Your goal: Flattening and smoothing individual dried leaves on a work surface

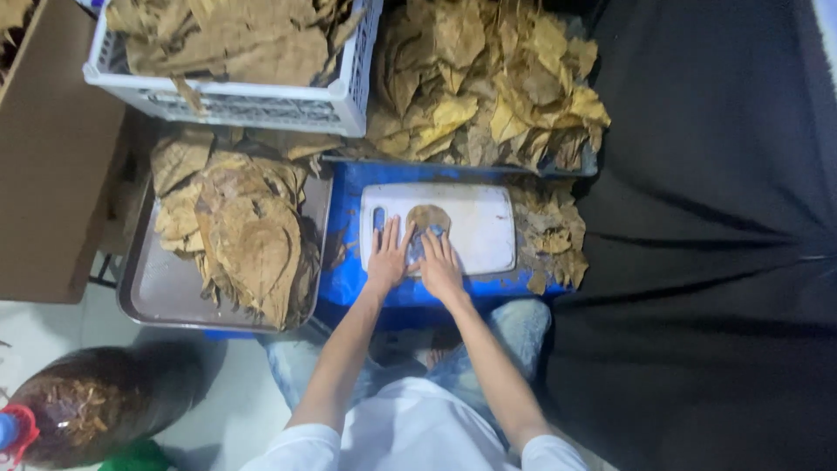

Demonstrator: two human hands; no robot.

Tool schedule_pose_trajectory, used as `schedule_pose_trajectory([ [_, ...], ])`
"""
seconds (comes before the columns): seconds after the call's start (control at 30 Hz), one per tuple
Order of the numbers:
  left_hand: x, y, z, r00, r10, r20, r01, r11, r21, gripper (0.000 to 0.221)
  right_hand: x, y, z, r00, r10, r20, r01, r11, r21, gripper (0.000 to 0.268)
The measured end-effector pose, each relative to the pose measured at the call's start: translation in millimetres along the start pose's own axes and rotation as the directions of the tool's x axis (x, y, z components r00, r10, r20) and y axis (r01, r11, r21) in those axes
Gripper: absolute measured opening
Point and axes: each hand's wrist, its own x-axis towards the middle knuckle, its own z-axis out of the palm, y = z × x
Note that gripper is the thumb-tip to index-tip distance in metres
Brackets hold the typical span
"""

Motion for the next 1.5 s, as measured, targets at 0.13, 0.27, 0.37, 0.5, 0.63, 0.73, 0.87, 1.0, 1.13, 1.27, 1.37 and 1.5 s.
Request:
schedule_pose_trajectory([
  [0.13, -2, 2, -9, 1.000, 0.005, -0.017, -0.005, 1.000, -0.001, 0.095, 22, 17, 1, 0.997, -0.011, -0.070, 0.006, 0.997, -0.071, 0.057],
  [0.27, -4, 1, -8, 1.000, -0.011, -0.003, 0.011, 0.999, -0.034, 0.096, 52, 31, -2, 0.978, 0.045, -0.205, -0.049, 0.999, -0.014, 0.057],
  [0.37, -2, 2, -6, 1.000, 0.001, -0.005, -0.001, 0.999, -0.051, 0.097, 62, 40, -1, 0.966, 0.072, -0.249, -0.057, 0.996, 0.065, 0.056],
  [0.5, -1, 0, -7, 1.000, 0.004, -0.003, -0.004, 0.998, -0.066, 0.096, 43, 30, -7, 0.978, 0.068, -0.195, -0.040, 0.989, 0.142, 0.057],
  [0.63, 0, -1, -3, 1.000, 0.016, -0.004, -0.016, 1.000, 0.000, 0.098, 0, 20, 20, 0.967, -0.061, -0.246, 0.083, 0.993, 0.084, 0.062],
  [0.73, -2, -1, 1, 1.000, 0.017, -0.003, -0.017, 1.000, -0.005, 0.098, -13, 21, 15, 0.969, -0.092, -0.229, 0.136, 0.973, 0.184, 0.059],
  [0.87, 1, -5, 0, 0.999, 0.037, -0.004, -0.037, 0.998, -0.056, 0.098, 22, 49, 0, 0.970, -0.085, -0.226, 0.078, 0.996, -0.040, 0.059],
  [1.0, 2, -8, -4, 0.997, 0.048, 0.055, -0.041, 0.992, -0.123, 0.103, 62, 71, -14, 0.965, 0.075, -0.251, -0.068, 0.997, 0.038, 0.058],
  [1.13, 4, -8, -3, 0.995, 0.047, 0.083, -0.036, 0.990, -0.133, 0.109, 69, 80, -12, 0.968, 0.086, -0.237, -0.079, 0.996, 0.041, 0.057],
  [1.27, 2, -7, -9, 0.995, 0.053, 0.078, -0.044, 0.992, -0.121, 0.108, 61, 75, -6, 0.957, 0.053, -0.284, -0.032, 0.996, 0.078, 0.057],
  [1.37, -1, -9, -12, 0.995, 0.050, 0.083, -0.039, 0.991, -0.128, 0.108, 24, 39, -2, 0.945, -0.126, -0.300, 0.152, 0.986, 0.064, 0.058],
  [1.5, -1, -7, -8, 0.994, 0.063, 0.092, -0.055, 0.994, -0.090, 0.110, 0, 23, -6, 0.968, -0.249, 0.010, 0.246, 0.960, 0.132, 0.066],
])
